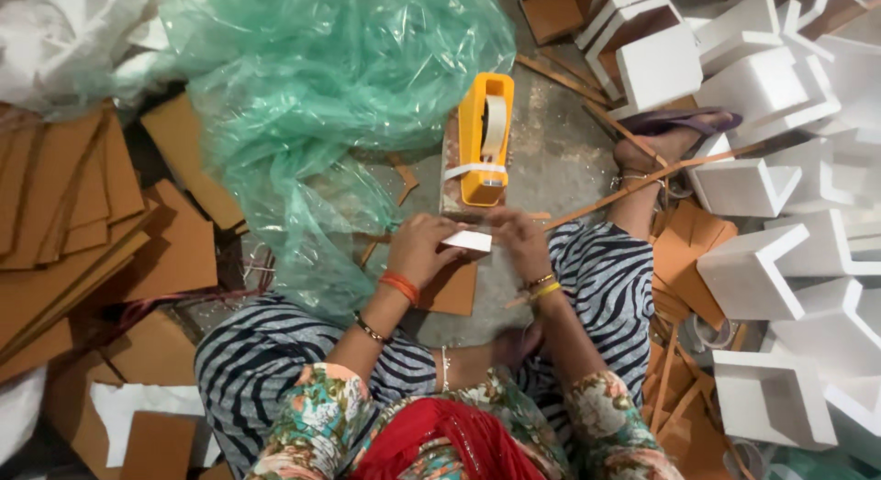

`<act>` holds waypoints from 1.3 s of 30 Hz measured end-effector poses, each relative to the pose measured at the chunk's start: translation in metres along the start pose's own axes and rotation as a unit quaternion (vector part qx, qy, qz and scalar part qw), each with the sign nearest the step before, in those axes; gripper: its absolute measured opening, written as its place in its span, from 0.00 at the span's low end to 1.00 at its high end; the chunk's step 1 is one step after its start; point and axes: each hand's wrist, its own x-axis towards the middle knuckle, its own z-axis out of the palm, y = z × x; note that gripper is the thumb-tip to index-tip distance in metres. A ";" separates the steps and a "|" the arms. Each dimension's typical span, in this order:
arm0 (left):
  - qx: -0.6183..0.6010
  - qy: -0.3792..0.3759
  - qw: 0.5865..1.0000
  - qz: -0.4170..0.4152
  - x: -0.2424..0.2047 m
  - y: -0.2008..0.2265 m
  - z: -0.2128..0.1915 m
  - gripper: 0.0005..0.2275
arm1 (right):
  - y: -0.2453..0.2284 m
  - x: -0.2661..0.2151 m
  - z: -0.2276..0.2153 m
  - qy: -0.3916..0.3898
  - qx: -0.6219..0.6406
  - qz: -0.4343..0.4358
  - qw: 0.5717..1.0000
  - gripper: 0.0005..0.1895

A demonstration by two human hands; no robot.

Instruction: The person sits on the floor and assembles small cardboard boxes by inserting white foam corner pieces into the box flaps. They use a handheld tape dispenser to secure the foam pieces in place, repeating the process for multiple units.

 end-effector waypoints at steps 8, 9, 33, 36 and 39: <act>0.008 0.016 0.999 0.030 -0.002 0.003 -0.001 0.15 | -0.039 0.088 0.012 0.135 -0.288 0.012 0.948 0.18; 0.000 0.007 1.000 0.023 -0.001 0.005 -0.003 0.14 | -0.039 0.075 0.010 0.133 -0.252 0.015 0.959 0.21; 0.033 0.010 0.999 0.006 0.003 0.005 0.011 0.17 | -0.035 0.050 0.011 -0.036 -0.137 0.097 0.985 0.18; 0.021 0.011 1.000 0.009 0.001 0.002 0.013 0.17 | -0.044 0.059 0.010 -0.040 -0.245 0.198 0.948 0.17; 0.069 0.033 0.993 0.089 -0.013 0.011 0.019 0.16 | -0.029 0.041 -0.003 -0.070 -0.394 0.225 0.888 0.15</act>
